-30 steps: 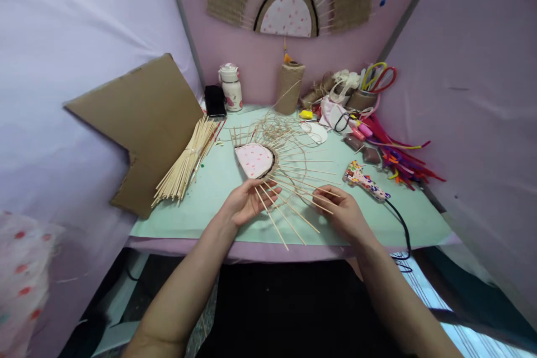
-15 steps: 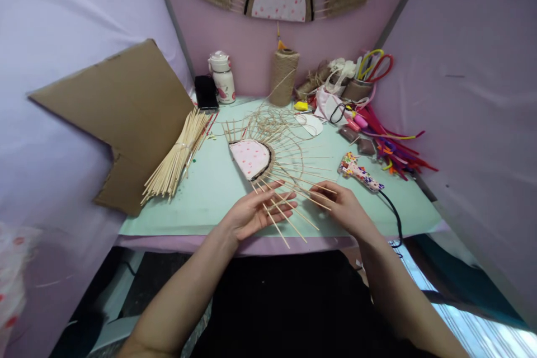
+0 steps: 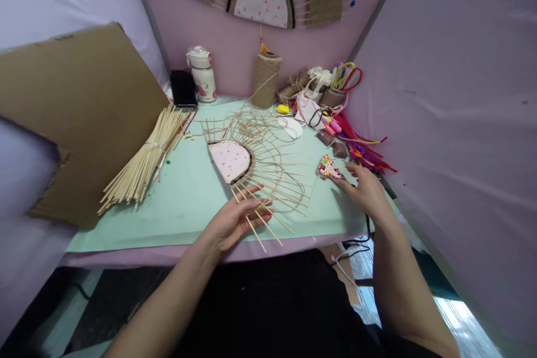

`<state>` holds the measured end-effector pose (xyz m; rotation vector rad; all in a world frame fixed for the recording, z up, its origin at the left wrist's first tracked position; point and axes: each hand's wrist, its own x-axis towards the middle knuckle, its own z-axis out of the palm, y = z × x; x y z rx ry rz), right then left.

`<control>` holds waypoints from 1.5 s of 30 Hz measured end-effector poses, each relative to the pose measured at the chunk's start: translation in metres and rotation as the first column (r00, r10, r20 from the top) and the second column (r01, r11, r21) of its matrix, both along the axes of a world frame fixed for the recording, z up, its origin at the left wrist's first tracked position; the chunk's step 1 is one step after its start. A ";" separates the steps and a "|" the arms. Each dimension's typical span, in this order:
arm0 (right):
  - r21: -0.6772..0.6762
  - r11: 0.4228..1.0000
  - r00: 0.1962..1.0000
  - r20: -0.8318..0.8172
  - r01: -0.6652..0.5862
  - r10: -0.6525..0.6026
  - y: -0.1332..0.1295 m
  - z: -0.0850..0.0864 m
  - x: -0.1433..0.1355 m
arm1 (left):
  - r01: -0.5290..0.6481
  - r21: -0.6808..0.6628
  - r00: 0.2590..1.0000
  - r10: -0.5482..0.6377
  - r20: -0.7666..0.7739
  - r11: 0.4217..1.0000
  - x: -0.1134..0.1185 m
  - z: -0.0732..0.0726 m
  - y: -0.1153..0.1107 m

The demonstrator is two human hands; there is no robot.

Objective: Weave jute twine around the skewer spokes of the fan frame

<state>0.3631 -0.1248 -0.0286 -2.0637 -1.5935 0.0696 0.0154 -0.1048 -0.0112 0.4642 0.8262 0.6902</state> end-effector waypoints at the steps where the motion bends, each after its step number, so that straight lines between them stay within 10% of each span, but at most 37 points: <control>1: -0.022 1.000 1.000 0.028 0.008 -0.007 0.006 -0.006 0.007 | 0.000 0.005 1.000 0.000 -0.009 1.000 0.000 -0.001 0.000; 7: -0.184 0.983 0.999 0.048 -0.012 0.022 0.028 -0.025 0.018 | -0.004 0.038 1.000 0.004 0.003 0.999 -0.001 -0.006 0.000; 13: -0.067 0.992 0.974 -0.198 0.103 -0.114 0.008 -0.004 0.009 | -0.005 0.016 1.000 0.005 0.013 1.000 -0.001 -0.008 -0.001; 16: -0.024 0.982 0.776 -0.609 0.189 -0.164 -0.011 0.022 -0.013 | -0.006 0.036 1.000 0.006 -0.002 0.999 0.000 -0.008 -0.002; 21: 0.009 0.992 0.350 -0.935 -0.128 0.054 -0.030 0.057 -0.055 | 0.015 0.087 1.000 -0.015 -0.001 0.996 -0.002 -0.011 -0.003; 26: -0.209 0.806 0.513 -0.848 -0.554 0.133 -0.027 0.066 -0.075 | 0.013 0.057 0.998 -0.016 0.053 0.998 -0.004 -0.013 -0.002; 33: -0.539 0.506 0.715 -0.651 -0.673 0.257 0.003 0.105 -0.100 | 0.011 0.054 0.993 -0.018 0.115 0.998 -0.005 -0.011 -0.005; 45: -0.673 0.384 0.774 -0.577 -0.632 0.261 0.013 0.118 -0.117 | 0.010 0.054 0.991 -0.017 0.130 0.999 -0.006 -0.014 -0.005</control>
